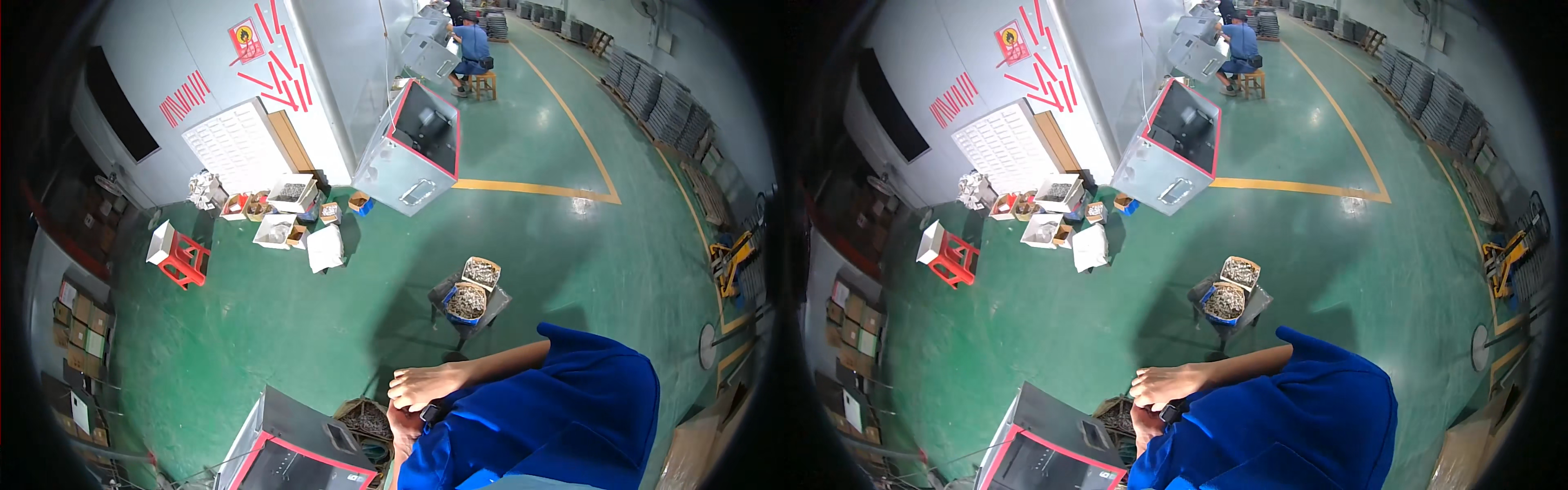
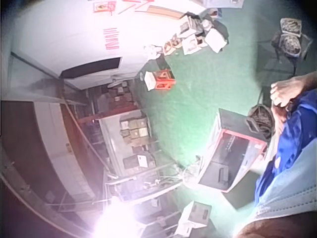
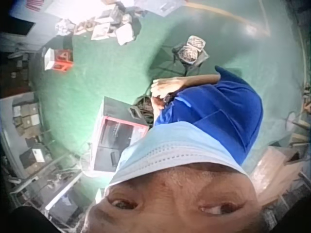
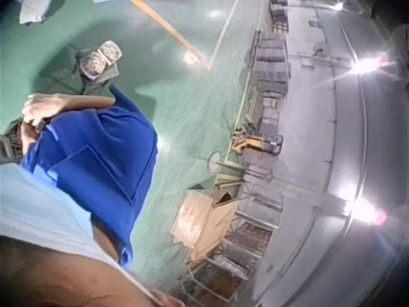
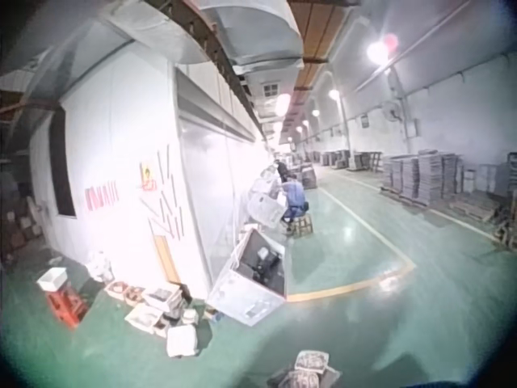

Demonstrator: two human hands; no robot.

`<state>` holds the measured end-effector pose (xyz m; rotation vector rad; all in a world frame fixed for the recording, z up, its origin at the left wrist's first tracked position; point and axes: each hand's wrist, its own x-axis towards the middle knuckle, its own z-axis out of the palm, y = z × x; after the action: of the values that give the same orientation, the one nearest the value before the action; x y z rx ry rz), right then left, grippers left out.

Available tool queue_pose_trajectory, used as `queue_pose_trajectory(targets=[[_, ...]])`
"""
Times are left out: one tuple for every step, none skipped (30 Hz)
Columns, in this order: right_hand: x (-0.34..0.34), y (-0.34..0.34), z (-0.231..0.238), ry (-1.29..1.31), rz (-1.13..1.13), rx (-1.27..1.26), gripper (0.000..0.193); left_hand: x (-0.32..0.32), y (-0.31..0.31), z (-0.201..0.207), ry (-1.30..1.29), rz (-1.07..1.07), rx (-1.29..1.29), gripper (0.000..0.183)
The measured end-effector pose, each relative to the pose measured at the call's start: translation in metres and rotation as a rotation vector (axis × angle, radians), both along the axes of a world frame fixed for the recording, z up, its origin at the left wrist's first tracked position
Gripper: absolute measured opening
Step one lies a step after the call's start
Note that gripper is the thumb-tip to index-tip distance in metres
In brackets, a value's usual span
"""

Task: Installing small components or fasteners into metal cabinets or enclosures on a fabrication floor.

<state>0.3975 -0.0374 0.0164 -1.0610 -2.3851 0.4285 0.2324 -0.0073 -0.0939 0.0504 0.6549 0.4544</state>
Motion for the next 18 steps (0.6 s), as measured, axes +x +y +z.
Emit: queue_pose_trajectory(targets=[[-0.002, -0.004, -0.001, 0.049, -0.002, 0.014, 0.014, -0.001, -0.002, 0.004, -0.006, 0.01, 0.047, 0.025], [-0.005, -0.005, -0.005, 0.066, -0.003, 0.052, 0.014, -0.001, -0.005, 0.01, -0.013, 0.019, 0.095, 0.024], [-0.008, -0.006, -0.01, 0.082, -0.004, 0.09, 0.014, -0.003, -0.008, 0.015, -0.02, 0.029, 0.142, 0.024], [-0.012, -0.007, -0.014, 0.097, -0.005, 0.127, 0.013, -0.007, -0.012, 0.016, 0.044, 0.001, 0.295, 0.023], [-0.015, -0.007, -0.019, 0.095, -0.008, 0.135, 0.013, -0.01, -0.015, 0.017, 0.108, -0.027, 0.448, 0.022], [-0.018, -0.008, -0.023, 0.092, -0.01, 0.143, 0.013, -0.013, -0.015, 0.015, 0.115, -0.023, 0.435, 0.021], [-0.023, -0.008, -0.022, 0.096, -0.009, 0.152, 0.014, -0.017, -0.015, 0.012, 0.127, -0.017, 0.423, 0.02], [-0.027, -0.009, -0.02, 0.11, 0.006, 0.125, 0.014, -0.02, -0.016, 0.009, 0.137, -0.01, 0.41, 0.019], [-0.029, -0.01, -0.018, 0.124, 0.022, 0.099, 0.014, -0.024, -0.012, -0.001, 0.073, 0.033, 0.263, 0.02], [-0.029, -0.011, -0.013, 0.134, 0.03, 0.072, 0.015, -0.026, -0.009, 0.0, 0.004, 0.068, 0.114, 0.021], [-0.03, -0.011, -0.011, 0.094, 0.036, 0.057, 0.015, -0.028, -0.009, 0.002, -0.035, 0.043, 0.113, 0.022], [-0.033, -0.012, -0.01, 0.104, 0.041, 0.058, 0.015, -0.03, -0.011, 0.004, -0.014, 0.036, 0.132, 0.023], [-0.038, -0.01, -0.008, 0.117, 0.053, 0.066, 0.016, -0.03, -0.013, 0.022, 0.012, 0.035, 0.159, 0.023], [-0.042, -0.009, -0.006, 0.13, 0.065, 0.074, 0.016, -0.032, -0.014, 0.032, 0.037, 0.034, 0.186, 0.024], [-0.046, -0.008, -0.003, 0.136, 0.073, 0.081, 0.016, -0.044, -0.014, 0.014, 0.036, 0.017, 0.28, 0.025], [-0.049, -0.008, 0.0, 0.14, 0.082, 0.088, 0.016, -0.049, -0.013, 0.013, 0.041, 0.029, 0.23, 0.026], [-0.053, -0.007, 0.001, 0.145, 0.092, 0.094, 0.016, -0.053, -0.013, 0.012, 0.046, 0.039, 0.179, 0.026], [-0.057, -0.005, -0.003, 0.146, 0.098, 0.122, 0.017, -0.058, -0.012, 0.012, 0.052, 0.053, 0.129, 0.026]])
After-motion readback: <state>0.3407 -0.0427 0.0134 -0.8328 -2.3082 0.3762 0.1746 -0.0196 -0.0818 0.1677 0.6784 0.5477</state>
